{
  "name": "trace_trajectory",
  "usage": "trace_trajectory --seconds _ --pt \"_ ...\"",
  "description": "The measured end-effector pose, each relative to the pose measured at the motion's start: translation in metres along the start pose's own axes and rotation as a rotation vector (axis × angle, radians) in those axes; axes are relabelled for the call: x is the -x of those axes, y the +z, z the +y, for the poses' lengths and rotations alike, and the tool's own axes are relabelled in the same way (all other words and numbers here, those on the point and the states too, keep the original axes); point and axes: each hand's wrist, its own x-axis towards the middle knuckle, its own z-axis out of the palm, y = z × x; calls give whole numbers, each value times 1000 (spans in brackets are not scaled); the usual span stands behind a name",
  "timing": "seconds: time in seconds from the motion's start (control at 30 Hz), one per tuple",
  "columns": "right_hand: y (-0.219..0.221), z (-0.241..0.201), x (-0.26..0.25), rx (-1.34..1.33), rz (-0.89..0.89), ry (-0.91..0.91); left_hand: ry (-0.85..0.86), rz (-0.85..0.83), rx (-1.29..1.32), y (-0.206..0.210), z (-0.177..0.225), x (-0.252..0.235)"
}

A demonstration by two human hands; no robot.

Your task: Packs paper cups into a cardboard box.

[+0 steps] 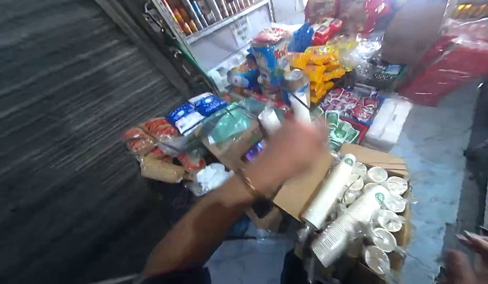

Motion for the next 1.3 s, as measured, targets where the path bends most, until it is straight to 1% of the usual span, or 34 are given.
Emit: trace_trajectory --seconds 0.03,0.07,0.1,0.13,0.17,0.2,0.23,0.27,0.33,0.4,0.47,0.5,0.57,0.63,0.67,0.7,0.77,0.8,0.83,0.9,0.97,1.03,1.07,1.13,1.23,1.27,1.3 --pt "3 -18 -13 -13 -145 -67 178 -265 -34 42 54 12" --pt "3 -31 -19 -25 -285 -94 308 -466 -3 74 104 24" --pt "0 -36 -22 -49 -409 -87 389 -527 35 97 142 34" --pt "-7 -36 -23 -91 -537 -47 408 -514 75 108 167 41" --pt "-17 -30 -23 -178 -653 24 376 -441 120 114 182 45" --pt "-28 -22 -22 -313 -749 115 306 -377 176 115 189 46" --pt "-41 -12 -21 -467 -814 210 231 -357 237 114 191 47" --pt "-57 -3 -20 -567 -852 290 184 -359 320 116 188 51" --pt "-91 15 -20 -600 -863 399 210 -364 517 134 176 76" --pt "-125 41 -17 -551 -882 475 205 -522 701 150 174 109" --pt "-152 70 -10 -473 -966 512 126 -653 906 168 180 147" --pt "-161 82 -3 -406 -1035 520 74 -696 1009 180 184 166" --pt "-168 98 11 -143 -1227 488 -55 -731 1096 208 197 202" --pt "-153 98 25 126 -1434 462 -194 -747 960 228 213 221" --pt "-140 92 34 194 -1496 441 -249 -755 854 235 223 223" --pt "-123 83 41 184 -1519 387 -296 -773 763 239 232 222" --pt "-84 53 55 -26 -1508 245 -365 -781 632 241 247 213" --pt "-63 35 60 -171 -1516 223 -391 -763 593 240 250 210" --pt "-45 18 63 -276 -1549 231 -425 -737 572 238 251 207" --pt "-13 -6 71 -362 -1627 288 -513 -693 577 233 244 211" --pt "10 -16 78 -315 -1654 297 -538 -588 673 236 220 230" --pt "27 -20 84 -221 -1668 269 -497 -400 923 250 188 261" --pt "34 -21 86 -183 -1681 276 -506 -341 1089 259 173 278" --pt "47 -22 91 -92 -1711 290 -589 -319 1343 284 147 309" --pt "64 -18 101 11 -1761 333 -812 -401 1507 329 122 336" --pt "69 -18 105 22 -1775 344 -898 -389 1560 345 119 338" --pt "74 -19 108 29 -1773 349 -974 -341 1624 361 116 337"
